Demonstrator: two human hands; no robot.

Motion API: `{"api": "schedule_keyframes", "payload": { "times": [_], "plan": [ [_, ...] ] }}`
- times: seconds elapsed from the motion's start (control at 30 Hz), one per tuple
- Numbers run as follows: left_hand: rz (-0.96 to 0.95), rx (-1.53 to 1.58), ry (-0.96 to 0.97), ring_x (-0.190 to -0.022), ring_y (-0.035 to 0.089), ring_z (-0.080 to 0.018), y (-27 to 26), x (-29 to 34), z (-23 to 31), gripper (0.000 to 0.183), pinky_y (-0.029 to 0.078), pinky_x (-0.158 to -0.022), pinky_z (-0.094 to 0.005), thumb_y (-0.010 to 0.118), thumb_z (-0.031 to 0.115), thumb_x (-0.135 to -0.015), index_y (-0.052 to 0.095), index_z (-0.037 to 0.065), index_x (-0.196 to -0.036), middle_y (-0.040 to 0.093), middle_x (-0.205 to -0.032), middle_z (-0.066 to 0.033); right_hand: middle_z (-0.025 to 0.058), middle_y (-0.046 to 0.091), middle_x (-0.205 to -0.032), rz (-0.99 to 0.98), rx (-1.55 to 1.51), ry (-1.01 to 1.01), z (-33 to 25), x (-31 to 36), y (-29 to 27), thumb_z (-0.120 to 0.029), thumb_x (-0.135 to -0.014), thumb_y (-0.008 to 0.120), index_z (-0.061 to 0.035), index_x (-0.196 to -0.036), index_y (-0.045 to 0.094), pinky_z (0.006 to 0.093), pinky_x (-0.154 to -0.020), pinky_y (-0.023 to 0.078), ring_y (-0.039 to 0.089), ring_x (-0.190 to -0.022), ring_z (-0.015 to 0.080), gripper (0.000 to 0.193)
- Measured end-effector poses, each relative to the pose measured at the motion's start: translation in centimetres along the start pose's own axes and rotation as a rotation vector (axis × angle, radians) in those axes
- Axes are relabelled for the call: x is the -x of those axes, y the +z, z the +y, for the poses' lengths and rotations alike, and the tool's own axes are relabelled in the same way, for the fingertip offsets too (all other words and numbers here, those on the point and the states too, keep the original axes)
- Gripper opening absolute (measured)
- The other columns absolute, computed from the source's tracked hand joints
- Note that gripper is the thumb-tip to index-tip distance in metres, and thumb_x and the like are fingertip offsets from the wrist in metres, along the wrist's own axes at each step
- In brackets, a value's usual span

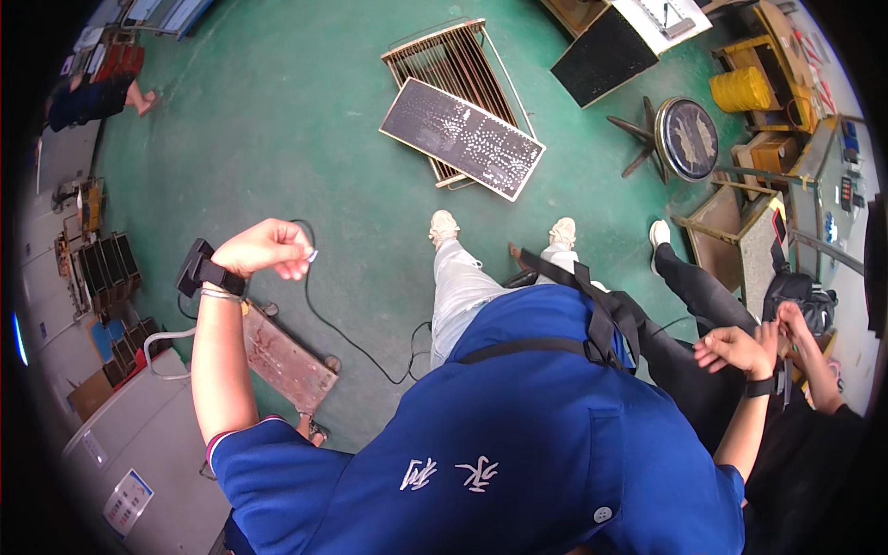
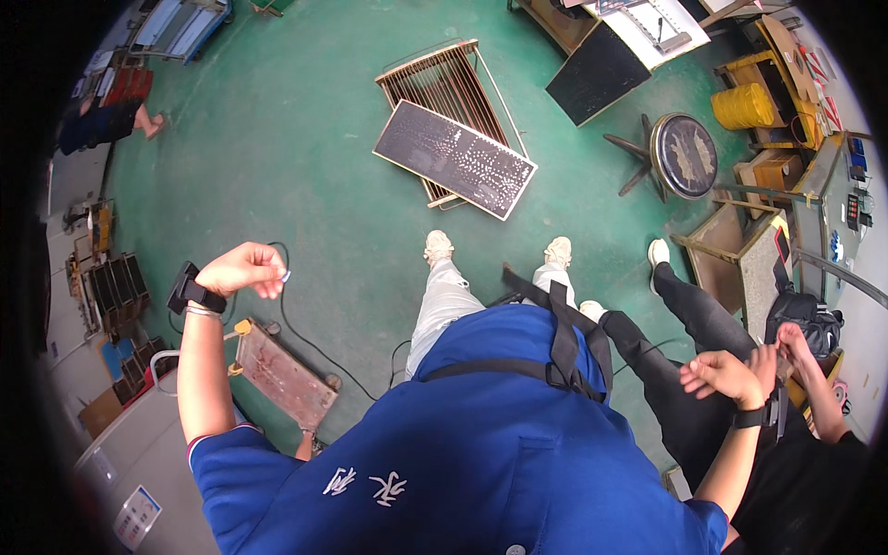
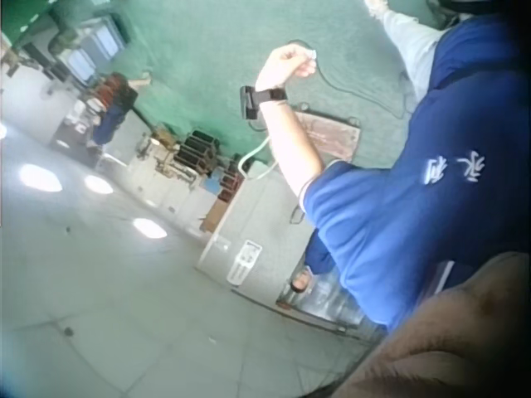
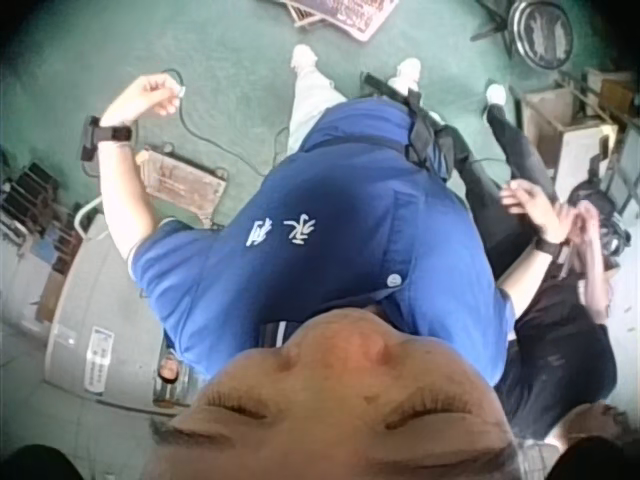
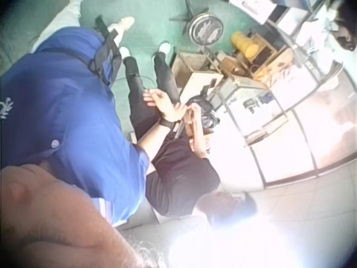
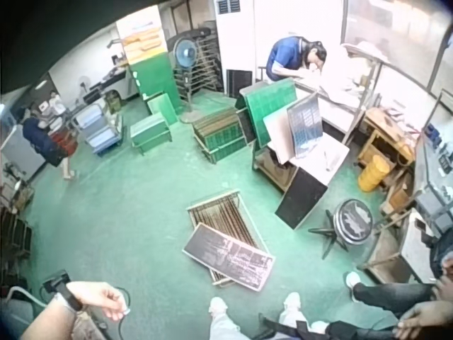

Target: Inspecting a black metal mesh plate from a rack and adjusting a safety harness.

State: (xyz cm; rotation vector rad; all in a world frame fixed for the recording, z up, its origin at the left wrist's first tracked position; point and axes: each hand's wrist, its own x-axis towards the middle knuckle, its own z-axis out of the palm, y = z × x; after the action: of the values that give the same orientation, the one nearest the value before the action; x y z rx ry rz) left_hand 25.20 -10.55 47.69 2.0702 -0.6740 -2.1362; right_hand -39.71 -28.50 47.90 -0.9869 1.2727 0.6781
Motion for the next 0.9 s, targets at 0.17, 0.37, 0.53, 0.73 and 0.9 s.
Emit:
{"api": "schedule_keyframes", "payload": {
  "times": [0.17,0.37,0.53,0.73,0.9],
  "plan": [
    [0.09,-0.016,0.076,-0.059,0.057,-0.01,-0.4,0.7,-0.8,0.016,0.046,-0.052,-0.0207,0.054,0.02,-0.078,0.05,0.005,-0.073,0.059,-0.069,-0.0053,0.0126,0.059,-0.074,0.154,-0.302,-0.255,-1.7,1.7,0.1,-0.025,-0.083,0.044,0.0024,-0.084,0.053,0.0268,-0.055,0.05,0.059,-0.064,0.0182,0.028],
    [0.277,0.147,0.233,-0.062,0.057,-0.01,1.6,-0.8,1.3,0.015,0.047,-0.055,-0.0207,0.053,0.02,-0.079,0.05,0.006,-0.077,0.059,-0.077,-0.0058,0.0073,0.057,-0.072,0.257,-0.19,-0.499,-5.8,1.5,1.6,-0.025,-0.084,0.043,-0.0013,-0.089,0.052,0.0222,-0.054,0.047,0.055,-0.06,0.0109,0.026],
    [0.559,0.62,0.27,-0.071,0.059,-0.0195,-0.2,-0.6,-1.1,0.013,0.05,-0.065,-0.0252,0.049,0.014,-0.08,0.047,0.002,-0.085,0.057,-0.085,-0.0125,0.0016,0.055,-0.079,0.405,-0.298,-0.539,-6.5,0.0,0.2,-0.022,-0.085,0.042,-0.0036,-0.097,0.05,0.0185,-0.058,0.043,0.051,-0.066,0.0066,0.023],
    [1.111,0.69,0.423,-0.072,0.057,-0.0192,-4.9,0.0,-9.8,0.01,0.049,-0.065,-0.0257,0.051,0.009,-0.078,0.045,0.003,-0.083,0.055,-0.081,-0.01,-0.0005,0.056,-0.082,0.591,-0.346,-0.427,-2.1,-2.1,-2.7,-0.023,-0.083,0.046,-0.0068,-0.1,0.051,0.0173,-0.06,0.042,0.051,-0.068,0.0046,0.024],
    [1.368,0.61,0.717,-0.079,0.056,-0.0201,-6.1,2.5,-10.5,0.022,0.047,-0.072,-0.0267,0.051,0.012,-0.08,0.04,-0.001,-0.095,0.054,-0.091,-0.0137,-0.0017,0.055,-0.087,0.666,-0.391,-0.422,-0.5,-2.6,-4.5,-0.024,-0.083,0.048,-0.0103,-0.103,0.051,0.0168,-0.06,0.041,0.051,-0.07,0.0048,0.024]
  ]
}}
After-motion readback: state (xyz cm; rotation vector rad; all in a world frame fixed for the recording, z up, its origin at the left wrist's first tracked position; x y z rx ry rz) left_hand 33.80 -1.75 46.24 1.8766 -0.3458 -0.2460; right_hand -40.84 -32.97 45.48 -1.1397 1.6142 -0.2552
